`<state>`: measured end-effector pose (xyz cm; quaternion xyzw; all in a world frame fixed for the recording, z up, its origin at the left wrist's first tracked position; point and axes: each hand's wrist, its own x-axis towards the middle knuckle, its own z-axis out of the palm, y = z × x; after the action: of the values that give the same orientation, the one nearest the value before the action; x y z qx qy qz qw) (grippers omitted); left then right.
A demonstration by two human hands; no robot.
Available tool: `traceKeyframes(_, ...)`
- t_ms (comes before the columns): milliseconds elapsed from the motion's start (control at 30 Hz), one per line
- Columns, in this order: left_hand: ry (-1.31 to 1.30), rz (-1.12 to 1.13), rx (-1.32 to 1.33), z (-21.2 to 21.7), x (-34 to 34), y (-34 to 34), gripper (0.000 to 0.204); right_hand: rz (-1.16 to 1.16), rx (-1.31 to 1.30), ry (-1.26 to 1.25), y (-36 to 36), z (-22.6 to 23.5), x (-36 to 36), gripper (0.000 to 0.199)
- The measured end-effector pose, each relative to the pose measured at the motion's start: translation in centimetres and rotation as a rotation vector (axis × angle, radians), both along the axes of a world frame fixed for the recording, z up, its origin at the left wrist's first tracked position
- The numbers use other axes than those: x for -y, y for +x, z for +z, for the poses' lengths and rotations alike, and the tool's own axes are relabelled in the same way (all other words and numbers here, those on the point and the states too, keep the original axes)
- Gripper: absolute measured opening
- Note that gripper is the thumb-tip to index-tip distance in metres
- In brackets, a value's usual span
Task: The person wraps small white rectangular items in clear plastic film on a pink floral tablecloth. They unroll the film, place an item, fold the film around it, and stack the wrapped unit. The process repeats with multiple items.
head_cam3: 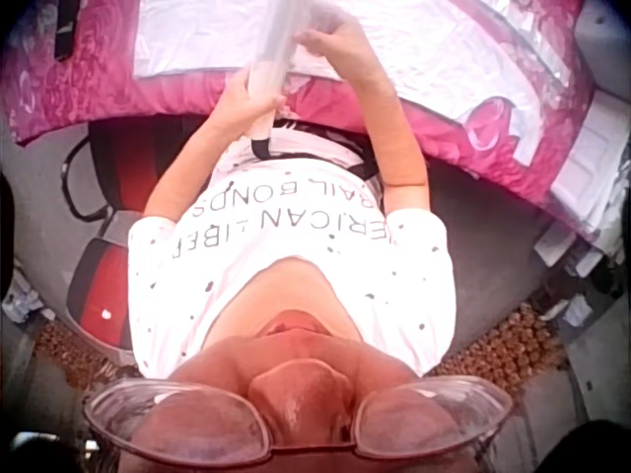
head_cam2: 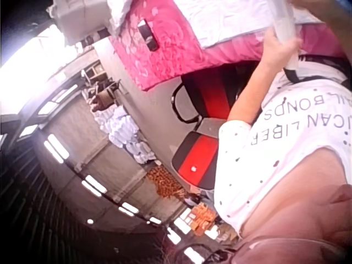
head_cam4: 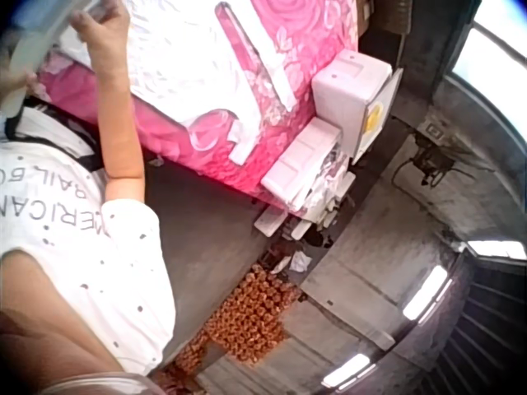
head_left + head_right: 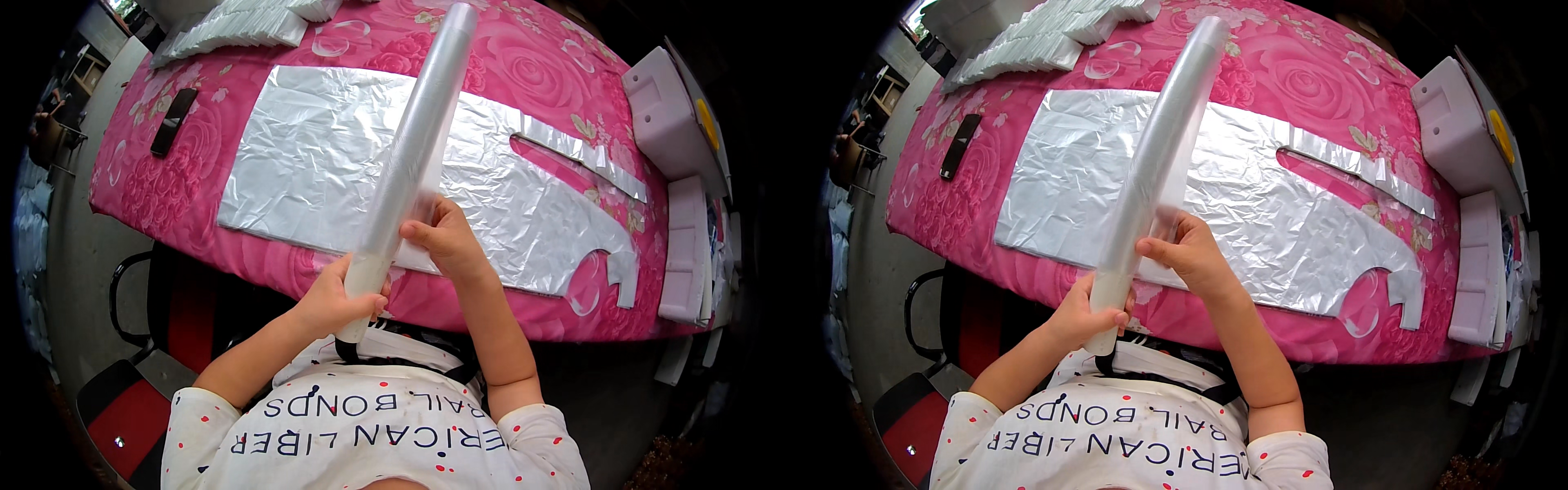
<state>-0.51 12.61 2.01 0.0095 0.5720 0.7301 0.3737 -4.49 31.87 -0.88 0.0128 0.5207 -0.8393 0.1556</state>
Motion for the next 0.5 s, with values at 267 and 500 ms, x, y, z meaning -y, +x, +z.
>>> traceKeyframes(267, 0.898, -0.54, 0.409, -2.4, 1.0, -0.9, 0.07, 0.142, -0.021, -0.094, 1.4, 2.0, 0.7, 0.069)
traceKeyframes(500, 0.18, -0.152, 0.025, -1.4, 1.3, -3.0, 0.078, -0.01, 0.027, 0.08, 2.3, 2.1, 1.7, 0.045)
